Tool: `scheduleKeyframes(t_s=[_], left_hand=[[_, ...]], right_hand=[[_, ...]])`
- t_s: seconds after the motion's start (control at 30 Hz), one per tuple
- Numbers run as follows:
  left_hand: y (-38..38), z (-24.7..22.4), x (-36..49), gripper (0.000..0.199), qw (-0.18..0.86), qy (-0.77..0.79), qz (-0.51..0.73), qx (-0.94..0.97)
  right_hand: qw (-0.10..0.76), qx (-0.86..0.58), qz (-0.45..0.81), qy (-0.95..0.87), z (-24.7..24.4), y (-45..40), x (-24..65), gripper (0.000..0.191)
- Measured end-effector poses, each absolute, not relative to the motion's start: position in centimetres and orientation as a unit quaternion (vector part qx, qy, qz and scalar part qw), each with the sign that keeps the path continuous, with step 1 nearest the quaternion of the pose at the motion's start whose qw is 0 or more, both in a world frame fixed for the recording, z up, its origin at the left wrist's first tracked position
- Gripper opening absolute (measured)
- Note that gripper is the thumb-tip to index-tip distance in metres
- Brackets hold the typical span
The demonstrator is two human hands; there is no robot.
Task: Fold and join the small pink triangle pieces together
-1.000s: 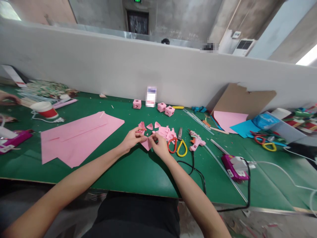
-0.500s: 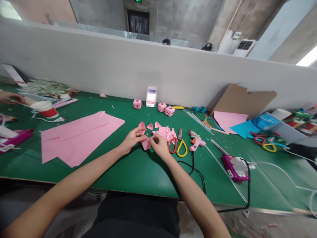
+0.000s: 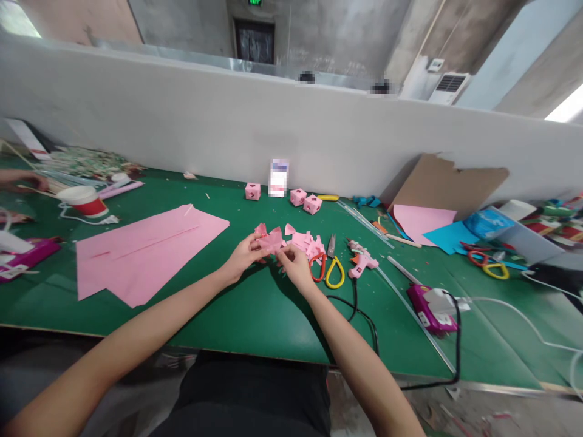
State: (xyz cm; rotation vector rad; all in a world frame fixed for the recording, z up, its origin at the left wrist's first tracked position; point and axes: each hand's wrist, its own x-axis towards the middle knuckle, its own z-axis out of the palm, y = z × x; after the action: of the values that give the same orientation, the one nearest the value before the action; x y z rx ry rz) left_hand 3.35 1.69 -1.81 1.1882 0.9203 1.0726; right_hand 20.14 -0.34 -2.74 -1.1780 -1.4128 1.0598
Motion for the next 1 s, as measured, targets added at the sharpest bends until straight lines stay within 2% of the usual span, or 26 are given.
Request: scheduleKeyframes(t_s=[0.1, 0.27, 0.37, 0.57, 0.73, 1.0], left_hand=[[1.6, -1.7, 3.3, 0.055, 0.599, 0.390, 0.480, 0.509], [1.6, -1.5, 3.2, 0.045, 0.591, 0.400, 0.507, 0.483], [1.6, -1.2, 3.2, 0.048, 0.573, 0.408, 0.526, 0.478], [1.7, -1.2, 3.2, 0.058, 0.512, 0.419, 0.524, 0.537], [1.4, -2.0, 3.5, 0.067, 0.515, 0.410, 0.461, 0.596], [1.6, -1.6, 3.3, 0.058, 0.533, 0.427, 0.495, 0.538]], right_hand=[[0.498, -0.485, 0.452, -0.559, -2.7, -0.2, 20.3, 0.033], [0.450, -0.465, 0.502, -0.574, -2.6, -0.8, 19.5, 0.035], [0.454, -0.450, 0.514, -0.572, -2.2, -0.9, 19.3, 0.039], [0.509, -0.456, 0.447, -0.577, -1.7, -0.3, 20.4, 0.044], [0.511, -0.452, 0.374, -0.628, -2.1, -0.2, 20.6, 0.035], [0.494, -0.457, 0.353, -0.650, -2.1, -0.3, 20.4, 0.028]])
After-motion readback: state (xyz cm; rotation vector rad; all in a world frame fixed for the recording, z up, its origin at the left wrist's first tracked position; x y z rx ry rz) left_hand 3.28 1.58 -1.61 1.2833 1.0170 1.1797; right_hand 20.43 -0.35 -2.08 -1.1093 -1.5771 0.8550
